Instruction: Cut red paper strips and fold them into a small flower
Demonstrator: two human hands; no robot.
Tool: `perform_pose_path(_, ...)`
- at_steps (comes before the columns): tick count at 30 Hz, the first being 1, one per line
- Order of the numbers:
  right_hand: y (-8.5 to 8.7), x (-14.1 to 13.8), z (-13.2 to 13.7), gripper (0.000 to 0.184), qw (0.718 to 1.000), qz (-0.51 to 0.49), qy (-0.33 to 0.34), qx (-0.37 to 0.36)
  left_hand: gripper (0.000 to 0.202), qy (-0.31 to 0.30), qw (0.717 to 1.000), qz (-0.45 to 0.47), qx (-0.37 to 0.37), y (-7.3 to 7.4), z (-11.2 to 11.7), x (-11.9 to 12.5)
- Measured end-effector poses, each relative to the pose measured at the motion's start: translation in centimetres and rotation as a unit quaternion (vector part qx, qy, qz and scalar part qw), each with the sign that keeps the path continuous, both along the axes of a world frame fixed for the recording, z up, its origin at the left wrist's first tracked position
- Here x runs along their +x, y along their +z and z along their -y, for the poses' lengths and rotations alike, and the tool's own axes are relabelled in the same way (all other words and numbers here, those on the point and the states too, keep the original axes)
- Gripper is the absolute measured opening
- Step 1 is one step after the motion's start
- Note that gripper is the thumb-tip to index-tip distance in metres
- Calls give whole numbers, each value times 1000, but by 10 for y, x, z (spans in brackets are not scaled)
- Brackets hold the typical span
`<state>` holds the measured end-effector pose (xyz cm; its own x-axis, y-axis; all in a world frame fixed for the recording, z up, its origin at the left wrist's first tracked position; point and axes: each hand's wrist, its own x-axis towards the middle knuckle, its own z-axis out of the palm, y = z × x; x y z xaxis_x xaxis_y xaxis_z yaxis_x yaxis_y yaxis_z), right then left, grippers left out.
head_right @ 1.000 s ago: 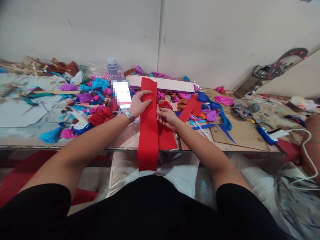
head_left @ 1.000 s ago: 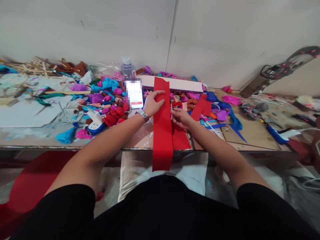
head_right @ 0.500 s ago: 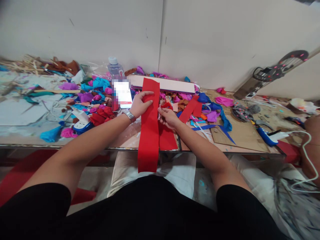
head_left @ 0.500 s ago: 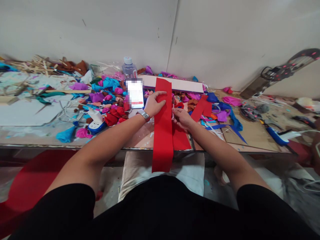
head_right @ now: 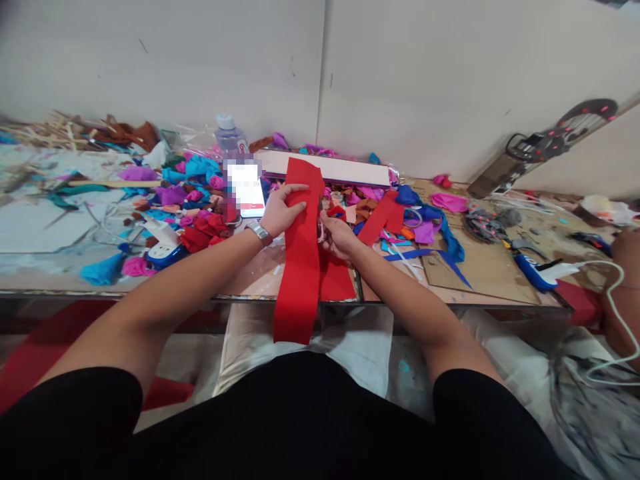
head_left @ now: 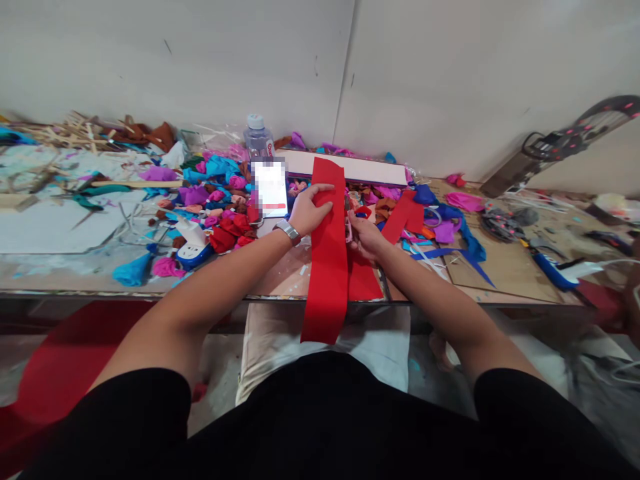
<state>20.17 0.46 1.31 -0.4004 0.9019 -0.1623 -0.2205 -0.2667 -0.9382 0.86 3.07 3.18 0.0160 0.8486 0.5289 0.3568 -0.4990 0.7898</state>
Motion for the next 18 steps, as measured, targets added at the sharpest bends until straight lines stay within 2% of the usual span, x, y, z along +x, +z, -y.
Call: perform_pose_path(18, 3, -2, 3, 54, 1000, -2, 1, 3, 40, -4, 1000, -3, -11, 3, 2, 1)
